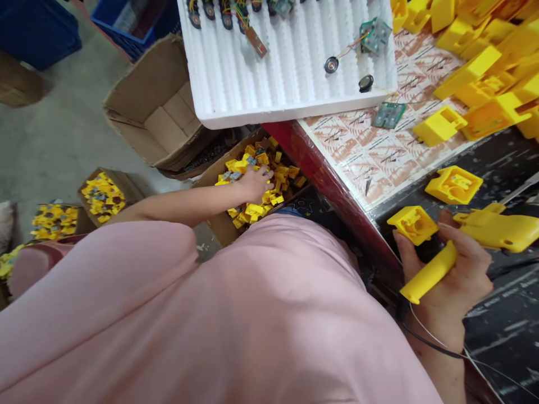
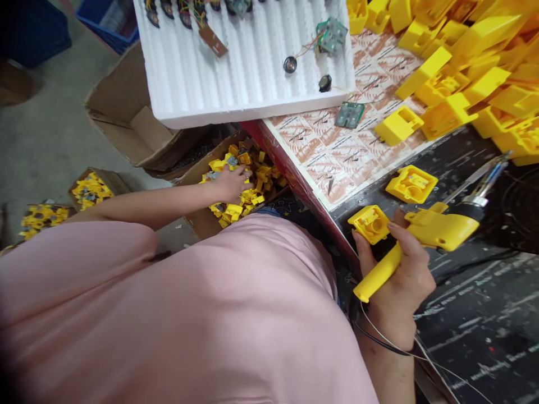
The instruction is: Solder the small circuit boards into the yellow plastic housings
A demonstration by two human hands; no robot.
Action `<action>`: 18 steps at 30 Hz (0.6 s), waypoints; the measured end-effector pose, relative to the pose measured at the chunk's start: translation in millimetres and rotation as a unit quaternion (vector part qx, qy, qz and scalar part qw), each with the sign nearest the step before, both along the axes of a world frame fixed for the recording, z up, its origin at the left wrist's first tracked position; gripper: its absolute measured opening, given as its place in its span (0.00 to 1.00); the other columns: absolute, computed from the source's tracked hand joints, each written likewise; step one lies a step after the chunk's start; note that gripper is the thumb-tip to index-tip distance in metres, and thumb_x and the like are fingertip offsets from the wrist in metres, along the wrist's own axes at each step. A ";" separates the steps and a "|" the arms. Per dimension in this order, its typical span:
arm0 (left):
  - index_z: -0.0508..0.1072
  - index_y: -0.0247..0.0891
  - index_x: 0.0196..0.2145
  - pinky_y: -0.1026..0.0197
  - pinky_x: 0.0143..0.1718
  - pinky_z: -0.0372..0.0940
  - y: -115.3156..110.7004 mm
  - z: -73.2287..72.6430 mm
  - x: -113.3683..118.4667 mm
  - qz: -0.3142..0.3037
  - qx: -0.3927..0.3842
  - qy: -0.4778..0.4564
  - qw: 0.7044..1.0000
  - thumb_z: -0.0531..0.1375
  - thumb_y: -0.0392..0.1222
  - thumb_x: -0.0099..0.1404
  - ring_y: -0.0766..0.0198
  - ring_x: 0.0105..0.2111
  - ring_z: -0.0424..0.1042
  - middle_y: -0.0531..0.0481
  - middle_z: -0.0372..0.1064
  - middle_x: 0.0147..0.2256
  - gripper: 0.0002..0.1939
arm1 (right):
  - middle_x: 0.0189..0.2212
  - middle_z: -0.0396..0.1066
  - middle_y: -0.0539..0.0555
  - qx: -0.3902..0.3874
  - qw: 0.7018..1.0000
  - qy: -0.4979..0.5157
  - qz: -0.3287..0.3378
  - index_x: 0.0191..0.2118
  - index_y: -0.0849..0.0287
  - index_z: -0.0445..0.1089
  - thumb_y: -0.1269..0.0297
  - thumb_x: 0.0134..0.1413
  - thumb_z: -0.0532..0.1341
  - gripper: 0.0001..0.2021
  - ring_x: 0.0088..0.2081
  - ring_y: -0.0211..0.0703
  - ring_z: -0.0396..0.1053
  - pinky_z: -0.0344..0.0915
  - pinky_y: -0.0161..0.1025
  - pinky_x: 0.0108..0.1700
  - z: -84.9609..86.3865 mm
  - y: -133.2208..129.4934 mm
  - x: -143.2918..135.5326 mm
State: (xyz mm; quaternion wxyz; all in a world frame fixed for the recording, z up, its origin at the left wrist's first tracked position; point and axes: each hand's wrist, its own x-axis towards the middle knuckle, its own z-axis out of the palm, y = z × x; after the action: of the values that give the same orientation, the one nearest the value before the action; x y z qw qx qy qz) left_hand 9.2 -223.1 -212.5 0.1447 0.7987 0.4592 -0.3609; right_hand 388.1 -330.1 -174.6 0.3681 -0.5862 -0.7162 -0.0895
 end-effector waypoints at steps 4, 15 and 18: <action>0.60 0.44 0.74 0.39 0.59 0.69 -12.6 16.9 -37.4 0.032 -0.010 0.027 0.999 0.63 0.44 0.68 0.35 0.71 0.56 0.31 0.55 0.73 0.38 | 0.53 0.80 0.60 -0.012 1.000 0.018 -0.008 0.58 0.55 0.73 0.46 0.53 0.76 0.31 0.51 0.58 0.81 0.79 0.49 0.54 1.9 -1.1 -2.5; 0.76 0.37 0.61 0.51 0.47 0.72 -58.3 25.3 -93.5 0.116 -0.009 0.038 0.993 0.60 0.48 0.70 0.42 0.55 0.75 0.35 0.78 0.54 0.24 | 0.54 0.80 0.62 -0.007 0.998 0.060 0.025 0.62 0.51 0.72 0.45 0.45 0.79 0.40 0.52 0.63 0.80 0.77 0.55 0.59 1.0 -0.4 0.7; 0.82 0.29 0.48 0.47 0.50 0.70 -33.0 20.2 -71.3 0.118 0.049 0.001 0.992 0.49 0.46 0.76 0.42 0.52 0.76 0.29 0.79 0.47 0.24 | 0.53 0.80 0.64 0.002 0.997 0.066 0.034 0.63 0.51 0.72 0.45 0.43 0.80 0.42 0.52 0.64 0.80 0.77 0.57 0.60 1.6 1.4 -0.3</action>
State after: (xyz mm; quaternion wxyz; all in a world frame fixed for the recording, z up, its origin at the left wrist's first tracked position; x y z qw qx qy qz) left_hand -62.1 -256.2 -192.3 0.1461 0.7445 0.5677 -0.3194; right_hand 387.7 -328.7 -173.0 0.4185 -0.5655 -0.7096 -0.0402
